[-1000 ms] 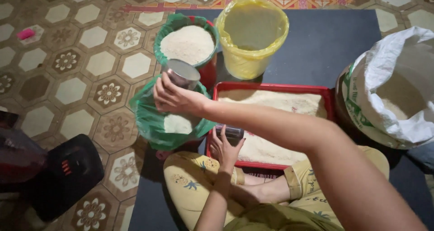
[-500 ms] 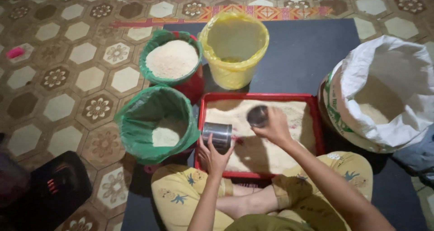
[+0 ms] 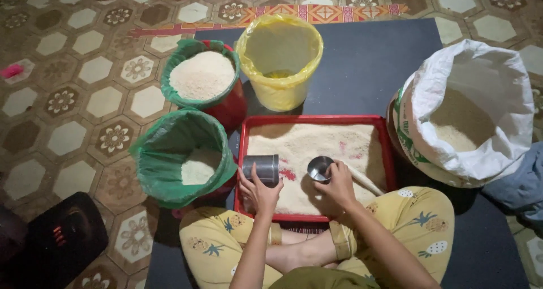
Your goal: Transferring powder from a central tray into multiple bags using small metal cups while sitting on the floor.
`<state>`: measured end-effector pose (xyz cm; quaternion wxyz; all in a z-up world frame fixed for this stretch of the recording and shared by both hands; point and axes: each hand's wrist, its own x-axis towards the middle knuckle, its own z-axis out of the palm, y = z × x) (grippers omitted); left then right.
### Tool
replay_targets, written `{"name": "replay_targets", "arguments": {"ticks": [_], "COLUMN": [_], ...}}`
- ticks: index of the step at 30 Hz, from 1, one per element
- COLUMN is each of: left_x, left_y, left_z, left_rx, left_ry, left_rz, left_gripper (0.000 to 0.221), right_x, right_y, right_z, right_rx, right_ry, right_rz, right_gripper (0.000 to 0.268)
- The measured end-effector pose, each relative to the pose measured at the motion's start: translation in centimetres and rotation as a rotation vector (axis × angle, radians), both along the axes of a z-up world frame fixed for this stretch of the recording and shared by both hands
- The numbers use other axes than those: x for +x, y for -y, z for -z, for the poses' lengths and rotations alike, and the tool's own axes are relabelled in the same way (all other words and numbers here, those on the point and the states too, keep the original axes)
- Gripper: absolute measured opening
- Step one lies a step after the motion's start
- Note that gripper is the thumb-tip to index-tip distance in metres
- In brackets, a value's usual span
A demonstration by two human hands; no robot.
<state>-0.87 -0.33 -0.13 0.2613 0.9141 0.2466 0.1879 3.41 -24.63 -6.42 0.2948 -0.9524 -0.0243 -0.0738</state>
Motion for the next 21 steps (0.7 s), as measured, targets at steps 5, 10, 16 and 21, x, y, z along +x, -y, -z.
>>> {"name": "replay_targets", "arguments": {"ticks": [5, 10, 16, 21], "left_x": [-1.4, -0.3, 1.9, 3.4], "left_y": [0.1, -0.1, -0.4, 0.1], "left_z": [-0.5, 0.0, -0.7, -1.3], "left_rx": [0.002, 0.022, -0.046, 0.096], "left_ry": [0.015, 0.045, 0.086, 0.151], "left_rz": [0.006, 0.003, 0.088, 0.214], "left_gripper": [0.107, 0.107, 0.103, 0.096], "right_x": [-2.8, -2.8, -0.2, 1.1], "right_y": [-1.7, -1.9, 0.9, 2.6], "right_z": [-8.8, -11.3, -2.4, -2.4], "right_rx": [0.001, 0.000, -0.184, 0.020], "right_ry": [-0.056, -0.048, -0.022, -0.005], "right_rz": [0.042, 0.094, 0.133, 0.249], "right_gripper": [0.051, 0.038, 0.043, 0.042]}}
